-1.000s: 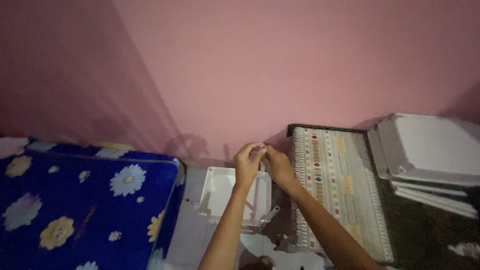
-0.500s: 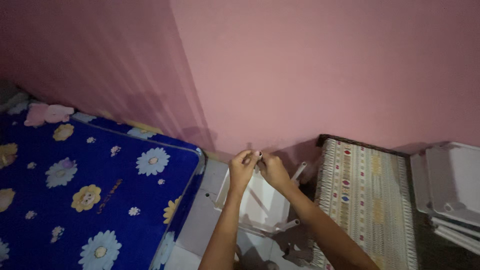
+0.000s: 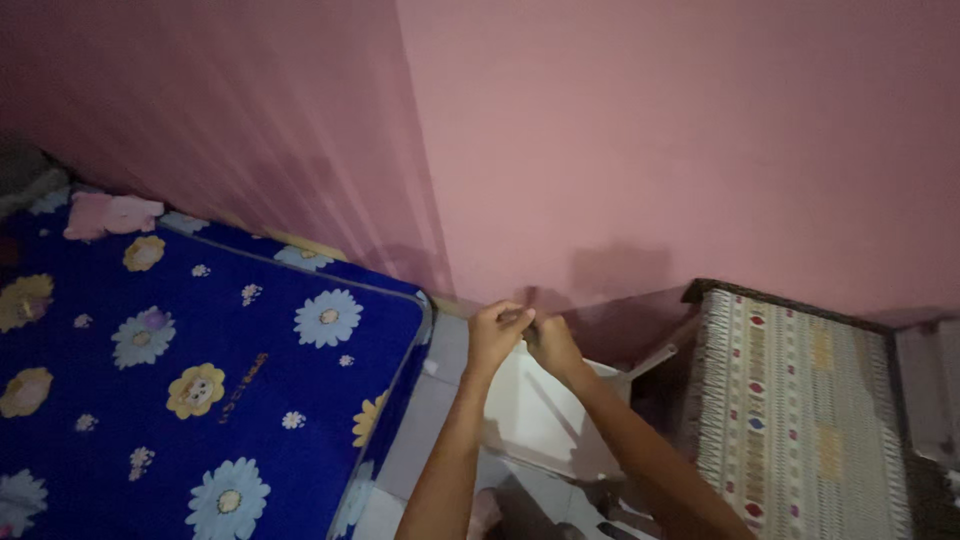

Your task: The person assembles a white plastic storage shelf by inserting vertical poles into the corners of the base and stacking additional trays on top. The person handles the trays and poles by hand, securing them into place.

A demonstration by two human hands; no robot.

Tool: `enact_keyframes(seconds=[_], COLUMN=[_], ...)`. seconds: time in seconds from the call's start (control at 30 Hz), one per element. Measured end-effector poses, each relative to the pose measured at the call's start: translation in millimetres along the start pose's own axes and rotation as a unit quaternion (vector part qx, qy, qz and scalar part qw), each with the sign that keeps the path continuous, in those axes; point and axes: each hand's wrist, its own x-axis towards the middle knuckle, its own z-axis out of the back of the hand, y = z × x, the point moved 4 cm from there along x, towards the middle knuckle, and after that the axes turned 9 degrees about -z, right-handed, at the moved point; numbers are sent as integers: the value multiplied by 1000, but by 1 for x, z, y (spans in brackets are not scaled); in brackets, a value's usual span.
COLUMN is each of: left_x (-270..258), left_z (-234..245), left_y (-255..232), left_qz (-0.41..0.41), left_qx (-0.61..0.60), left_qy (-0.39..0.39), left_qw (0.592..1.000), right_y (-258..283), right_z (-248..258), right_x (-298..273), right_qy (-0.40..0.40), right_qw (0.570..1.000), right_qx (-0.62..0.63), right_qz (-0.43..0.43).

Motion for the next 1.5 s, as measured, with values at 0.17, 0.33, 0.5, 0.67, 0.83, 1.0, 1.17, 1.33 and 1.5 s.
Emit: enact_keyframes(seconds=[0.17,0.33,0.5,0.67,0.83,1.0,1.17,1.33,1.5], left_x=[18,33,41,45,46,41,38,35,43], left_z=[18,24,23,24,28,28,30,27,23], left_y=[21,52,87,92,87,84,84,88,94], left_qz=[3,-23,7,-20,11,-8,-20,-32,-14], left_qx=[96,68,45,62,57,42,35,14,59], left_qy=[5,24,29,29,41,39,33,31,23], left_qw=[995,997,999,997,997,998,999,999,998], right_y=[-18,-48,-62,-55,-54,-57,-60,-78,-85], right_z=[-31,-59,-75,-79,-75,-77,-80,-87,-91], right_x=[14,24,31,33,36,30,29,26,36], right_qy=[34,37,53,46,60,45,41,53,4], right_qw=[999,998,995,998,993,995,995,989,999], right_qx=[18,5,-25,12,-10,-14,-34,-46,-34], right_qz=[-8,-47,-75,-27,-102,-88,-82,-130,-25])
